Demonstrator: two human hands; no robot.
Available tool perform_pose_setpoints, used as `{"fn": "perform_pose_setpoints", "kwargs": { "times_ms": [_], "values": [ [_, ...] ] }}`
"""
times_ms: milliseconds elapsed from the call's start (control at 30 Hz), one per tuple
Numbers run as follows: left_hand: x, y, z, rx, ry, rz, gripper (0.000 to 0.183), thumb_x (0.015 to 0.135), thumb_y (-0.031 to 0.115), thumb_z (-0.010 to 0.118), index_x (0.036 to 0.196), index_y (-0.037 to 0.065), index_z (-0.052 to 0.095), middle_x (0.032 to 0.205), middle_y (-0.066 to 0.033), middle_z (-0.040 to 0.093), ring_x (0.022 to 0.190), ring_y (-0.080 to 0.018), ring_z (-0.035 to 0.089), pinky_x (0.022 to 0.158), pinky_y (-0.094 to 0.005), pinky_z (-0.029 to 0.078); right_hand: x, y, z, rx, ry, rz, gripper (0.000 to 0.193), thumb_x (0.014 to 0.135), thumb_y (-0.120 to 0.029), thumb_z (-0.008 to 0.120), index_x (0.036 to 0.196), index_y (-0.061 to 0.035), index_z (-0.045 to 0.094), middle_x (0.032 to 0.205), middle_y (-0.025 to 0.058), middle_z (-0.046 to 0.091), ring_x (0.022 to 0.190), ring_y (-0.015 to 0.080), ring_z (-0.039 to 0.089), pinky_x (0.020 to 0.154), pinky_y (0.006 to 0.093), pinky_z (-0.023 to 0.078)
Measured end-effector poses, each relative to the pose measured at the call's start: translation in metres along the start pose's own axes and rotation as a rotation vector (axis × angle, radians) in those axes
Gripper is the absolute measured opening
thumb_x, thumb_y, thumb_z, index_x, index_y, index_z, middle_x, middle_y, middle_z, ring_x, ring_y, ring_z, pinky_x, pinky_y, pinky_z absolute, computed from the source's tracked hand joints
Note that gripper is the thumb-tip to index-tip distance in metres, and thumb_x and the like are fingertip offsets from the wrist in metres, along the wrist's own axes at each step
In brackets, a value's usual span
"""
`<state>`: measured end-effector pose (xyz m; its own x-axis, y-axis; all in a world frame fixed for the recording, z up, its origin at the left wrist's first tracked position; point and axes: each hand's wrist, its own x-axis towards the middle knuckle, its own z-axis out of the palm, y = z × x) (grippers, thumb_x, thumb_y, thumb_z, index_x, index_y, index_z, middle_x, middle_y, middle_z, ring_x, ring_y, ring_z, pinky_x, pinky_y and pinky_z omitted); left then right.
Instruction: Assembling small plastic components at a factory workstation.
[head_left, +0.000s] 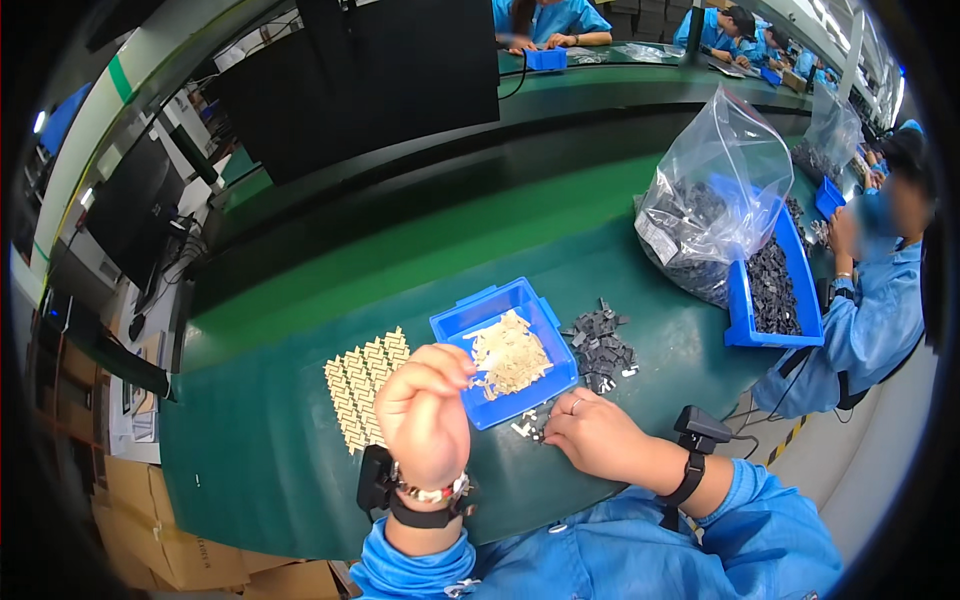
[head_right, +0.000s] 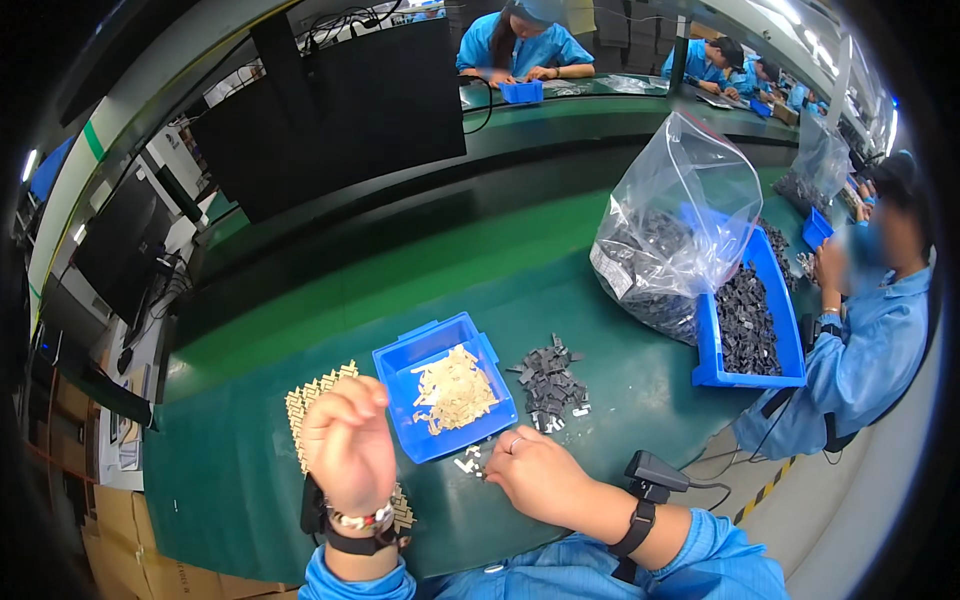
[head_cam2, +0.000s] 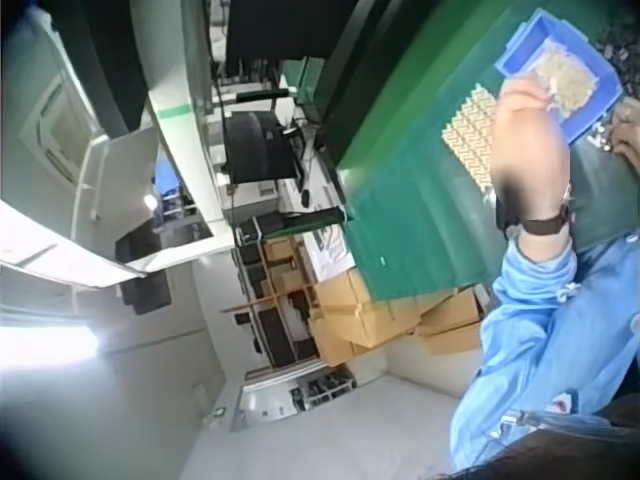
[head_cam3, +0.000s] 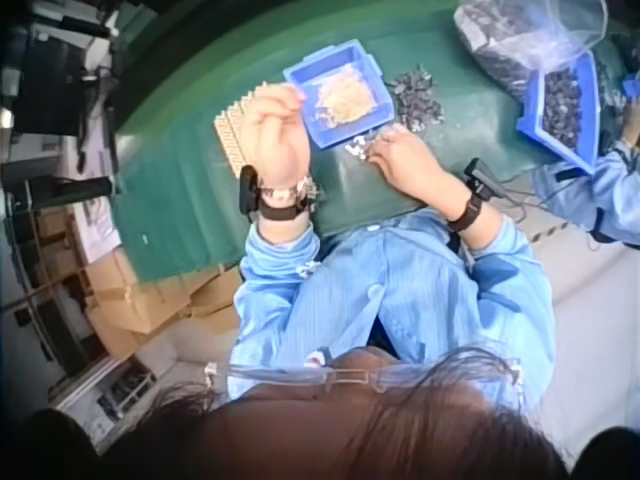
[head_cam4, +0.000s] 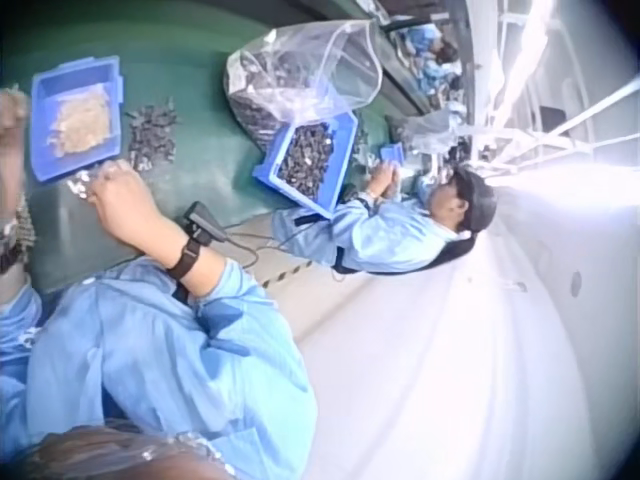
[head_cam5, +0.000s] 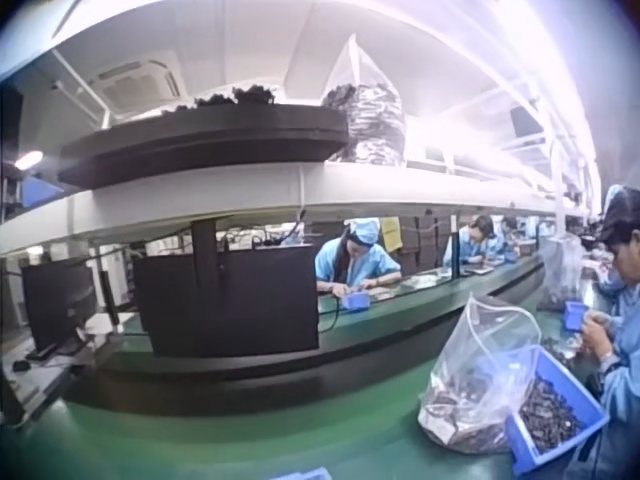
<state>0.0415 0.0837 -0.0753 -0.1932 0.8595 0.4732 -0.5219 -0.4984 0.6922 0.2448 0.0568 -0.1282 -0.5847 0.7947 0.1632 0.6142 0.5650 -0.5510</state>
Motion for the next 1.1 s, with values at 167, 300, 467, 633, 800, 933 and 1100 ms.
{"fn": "perform_pose_setpoints", "kwargs": {
  "times_ms": [167, 300, 467, 633, 800, 933, 1100],
  "values": [
    [-0.012, -0.023, -0.017, 0.336, -0.030, 0.018, 0.019, 0.082, -0.014, 0.050, 0.074, 0.001, 0.059, 0.083, -0.0112, 0.063, 0.084, -0.0236, 0.060, 0.078, -0.0338, 0.049, -0.001, -0.001, 0.000, -0.039, -0.016, 0.000, 0.009, 0.083, -0.012, 0.067, 0.086, -0.0030, 0.067, 0.091, 0.0102, 0.063, 0.093, 0.0293, 0.059, 0.082, 0.0397, 0.049],
    [-0.012, -0.025, -0.019, 0.734, -0.199, 0.154, 0.017, 0.078, -0.015, 0.053, 0.075, -0.001, 0.063, 0.082, -0.0113, 0.067, 0.084, -0.0240, 0.064, 0.077, -0.0340, 0.051, 0.000, 0.004, -0.006, 0.159, 0.018, 0.045, 0.010, 0.083, -0.012, 0.068, 0.088, -0.0034, 0.066, 0.092, 0.0104, 0.063, 0.091, 0.0299, 0.062, 0.079, 0.0412, 0.052],
    [-0.013, -0.026, -0.017, 0.850, -0.282, 0.188, 0.017, 0.076, -0.014, 0.056, 0.077, 0.001, 0.065, 0.085, -0.0104, 0.069, 0.086, -0.0245, 0.066, 0.078, -0.0334, 0.051, 0.003, -0.004, -0.016, 0.073, -0.003, -0.049, 0.017, 0.083, -0.017, 0.071, 0.094, -0.0051, 0.069, 0.094, 0.0095, 0.063, 0.090, 0.0300, 0.063, 0.078, 0.0406, 0.053],
    [-0.014, -0.030, -0.015, 0.818, -0.217, 0.153, 0.015, 0.071, -0.011, 0.059, 0.075, 0.002, 0.066, 0.084, -0.0091, 0.070, 0.083, -0.0257, 0.066, 0.078, -0.0357, 0.049, -0.002, -0.005, -0.006, -0.055, -0.047, -0.031, 0.023, 0.078, -0.019, 0.075, 0.097, -0.0073, 0.071, 0.095, 0.0081, 0.063, 0.093, 0.0284, 0.061, 0.083, 0.0383, 0.052],
    [-0.013, -0.030, -0.015, 0.848, -0.237, 0.171, 0.015, 0.071, -0.011, 0.059, 0.075, 0.002, 0.066, 0.083, -0.0089, 0.070, 0.083, -0.0256, 0.066, 0.078, -0.0355, 0.049, -0.001, -0.001, -0.004, -0.025, -0.074, -0.012, 0.019, 0.077, -0.016, 0.075, 0.094, -0.0087, 0.070, 0.094, 0.0077, 0.062, 0.095, 0.0284, 0.059, 0.084, 0.0374, 0.051],
    [-0.013, -0.029, -0.016, 0.869, -0.272, 0.175, 0.015, 0.075, -0.013, 0.059, 0.077, 0.001, 0.064, 0.085, -0.0107, 0.069, 0.085, -0.0251, 0.066, 0.079, -0.0342, 0.050, 0.002, 0.004, -0.008, 0.021, -0.062, -0.044, 0.013, 0.078, -0.014, 0.075, 0.088, -0.0079, 0.070, 0.092, 0.0071, 0.065, 0.092, 0.0279, 0.061, 0.082, 0.0377, 0.052],
    [-0.012, -0.029, -0.016, 0.870, -0.278, 0.180, 0.014, 0.076, -0.012, 0.060, 0.077, 0.001, 0.064, 0.085, -0.0106, 0.069, 0.085, -0.0252, 0.066, 0.079, -0.0342, 0.050, 0.004, -0.001, -0.017, 0.304, 0.080, 0.043, 0.012, 0.079, -0.012, 0.076, 0.088, -0.0051, 0.072, 0.086, 0.0081, 0.070, 0.077, 0.0274, 0.067, 0.071, 0.0392, 0.055]
  ]
}}
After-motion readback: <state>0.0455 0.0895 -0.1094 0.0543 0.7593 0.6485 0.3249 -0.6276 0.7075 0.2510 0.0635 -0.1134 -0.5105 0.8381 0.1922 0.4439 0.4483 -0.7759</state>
